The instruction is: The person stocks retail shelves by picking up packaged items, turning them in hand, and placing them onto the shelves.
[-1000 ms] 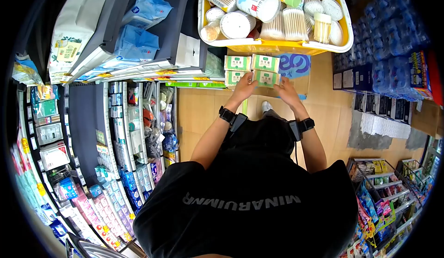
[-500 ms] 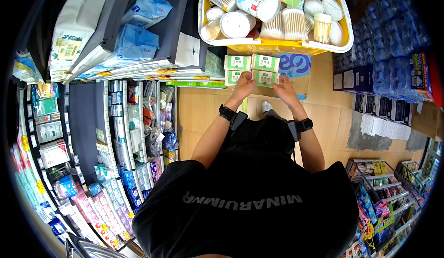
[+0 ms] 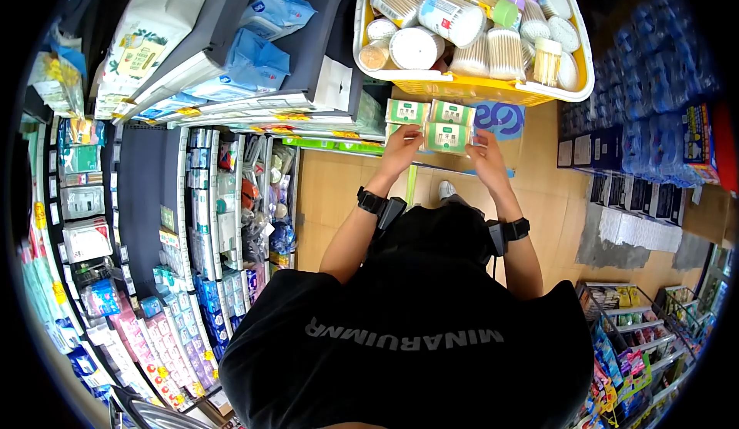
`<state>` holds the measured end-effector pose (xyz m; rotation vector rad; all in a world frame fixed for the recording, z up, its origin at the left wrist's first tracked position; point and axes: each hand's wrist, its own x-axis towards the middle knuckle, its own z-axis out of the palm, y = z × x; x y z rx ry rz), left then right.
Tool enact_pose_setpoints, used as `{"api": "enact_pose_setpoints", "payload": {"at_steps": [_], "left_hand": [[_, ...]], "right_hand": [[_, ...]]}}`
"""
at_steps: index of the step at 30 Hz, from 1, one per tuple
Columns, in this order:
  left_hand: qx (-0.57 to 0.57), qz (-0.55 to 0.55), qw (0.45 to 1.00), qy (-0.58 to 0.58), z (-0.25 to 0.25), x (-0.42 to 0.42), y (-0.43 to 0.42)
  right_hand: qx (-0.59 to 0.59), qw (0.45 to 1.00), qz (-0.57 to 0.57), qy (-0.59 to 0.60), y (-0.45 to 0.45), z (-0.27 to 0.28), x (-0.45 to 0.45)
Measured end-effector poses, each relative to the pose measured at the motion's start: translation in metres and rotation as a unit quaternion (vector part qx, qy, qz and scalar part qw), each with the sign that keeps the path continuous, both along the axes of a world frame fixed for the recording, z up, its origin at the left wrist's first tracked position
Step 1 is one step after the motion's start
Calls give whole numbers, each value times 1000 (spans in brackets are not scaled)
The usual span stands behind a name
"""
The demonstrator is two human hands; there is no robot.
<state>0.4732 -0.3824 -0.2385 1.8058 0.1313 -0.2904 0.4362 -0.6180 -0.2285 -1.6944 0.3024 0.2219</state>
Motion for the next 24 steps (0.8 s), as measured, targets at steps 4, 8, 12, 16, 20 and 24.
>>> {"api": "enact_pose_setpoints", "payload": {"at_steps": [4, 8, 12, 16, 20, 24], "left_hand": [[-35, 24, 997, -62, 27, -7, 11], [-42, 27, 998, -41, 76, -17, 23], [-92, 34, 994, -52, 107, -26, 40], [-132, 50, 987, -77, 139, -41, 57], [-146, 74, 985, -58, 176, -63, 81], [-165, 125, 976, -73, 196, -88, 112]], "right_hand": [[3, 999, 14, -34, 4, 32, -3], [-1, 997, 27, -68, 13, 65, -8], [34, 994, 32, -103, 28, 105, -14], [49, 986, 39, -155, 48, 140, -19], [52, 981, 76, -170, 70, 164, -22], [90, 975, 127, -156, 104, 185, -26]]}}
